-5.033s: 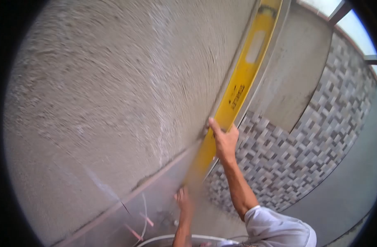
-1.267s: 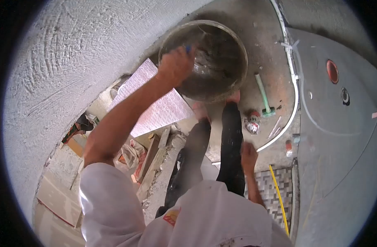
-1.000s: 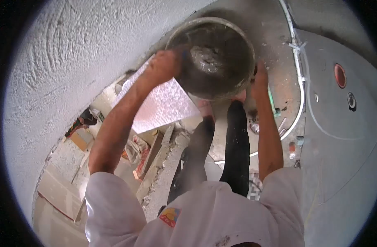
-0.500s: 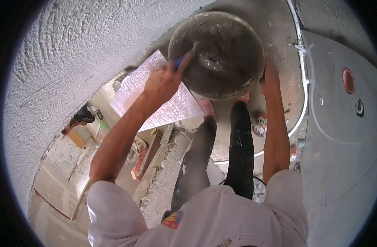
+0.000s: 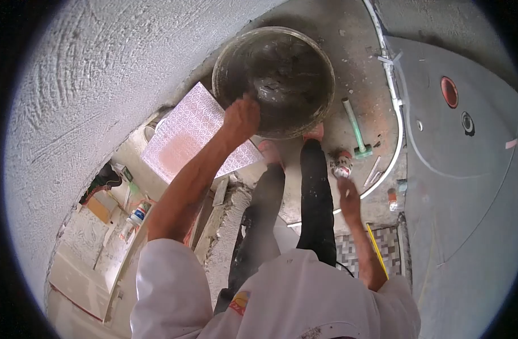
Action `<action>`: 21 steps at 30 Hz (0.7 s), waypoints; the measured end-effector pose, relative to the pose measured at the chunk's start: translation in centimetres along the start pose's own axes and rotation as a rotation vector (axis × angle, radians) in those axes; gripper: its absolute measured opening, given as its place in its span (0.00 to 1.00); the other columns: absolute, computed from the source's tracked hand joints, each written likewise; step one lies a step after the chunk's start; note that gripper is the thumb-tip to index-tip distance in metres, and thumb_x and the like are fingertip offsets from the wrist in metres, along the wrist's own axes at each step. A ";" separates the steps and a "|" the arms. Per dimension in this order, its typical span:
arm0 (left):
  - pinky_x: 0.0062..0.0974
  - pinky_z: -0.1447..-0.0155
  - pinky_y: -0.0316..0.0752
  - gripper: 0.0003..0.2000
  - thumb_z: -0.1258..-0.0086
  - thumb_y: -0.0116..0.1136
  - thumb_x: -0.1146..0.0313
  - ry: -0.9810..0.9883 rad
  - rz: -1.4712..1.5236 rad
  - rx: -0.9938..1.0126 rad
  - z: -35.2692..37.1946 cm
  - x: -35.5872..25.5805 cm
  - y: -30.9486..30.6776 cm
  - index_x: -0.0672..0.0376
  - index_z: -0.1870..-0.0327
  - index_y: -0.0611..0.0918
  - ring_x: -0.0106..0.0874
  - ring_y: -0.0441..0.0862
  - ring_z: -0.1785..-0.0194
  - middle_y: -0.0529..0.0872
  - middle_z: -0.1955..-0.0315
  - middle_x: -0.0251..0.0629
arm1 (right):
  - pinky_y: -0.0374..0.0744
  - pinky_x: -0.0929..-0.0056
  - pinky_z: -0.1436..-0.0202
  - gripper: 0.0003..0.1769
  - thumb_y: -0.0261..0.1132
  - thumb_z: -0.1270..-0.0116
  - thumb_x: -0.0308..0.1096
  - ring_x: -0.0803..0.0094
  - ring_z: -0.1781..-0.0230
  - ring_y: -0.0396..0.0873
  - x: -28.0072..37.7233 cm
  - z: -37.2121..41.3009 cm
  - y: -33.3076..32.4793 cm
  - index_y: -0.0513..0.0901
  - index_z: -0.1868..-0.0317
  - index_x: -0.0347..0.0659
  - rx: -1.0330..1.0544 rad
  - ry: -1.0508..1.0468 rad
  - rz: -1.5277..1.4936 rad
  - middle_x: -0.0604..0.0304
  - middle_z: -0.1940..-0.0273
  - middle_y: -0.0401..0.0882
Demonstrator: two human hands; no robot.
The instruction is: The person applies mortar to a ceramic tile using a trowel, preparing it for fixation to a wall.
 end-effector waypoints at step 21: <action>0.29 0.74 0.75 0.09 0.39 0.49 0.69 -0.115 1.087 0.543 -6.3 -5.8 5.5 0.67 0.70 0.77 0.38 0.79 0.76 0.79 0.72 0.51 | 0.68 0.58 0.47 0.18 0.63 0.40 0.40 0.50 0.51 0.67 3.7 6.7 4.3 0.74 0.52 0.41 -0.079 0.014 0.321 0.47 0.54 0.71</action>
Point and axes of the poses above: each hand's wrist, its own z-axis away from the middle knuckle, its own y-axis out of the palm, x = y × z, the point moved 4 cm from there along -z, towards the middle knuckle
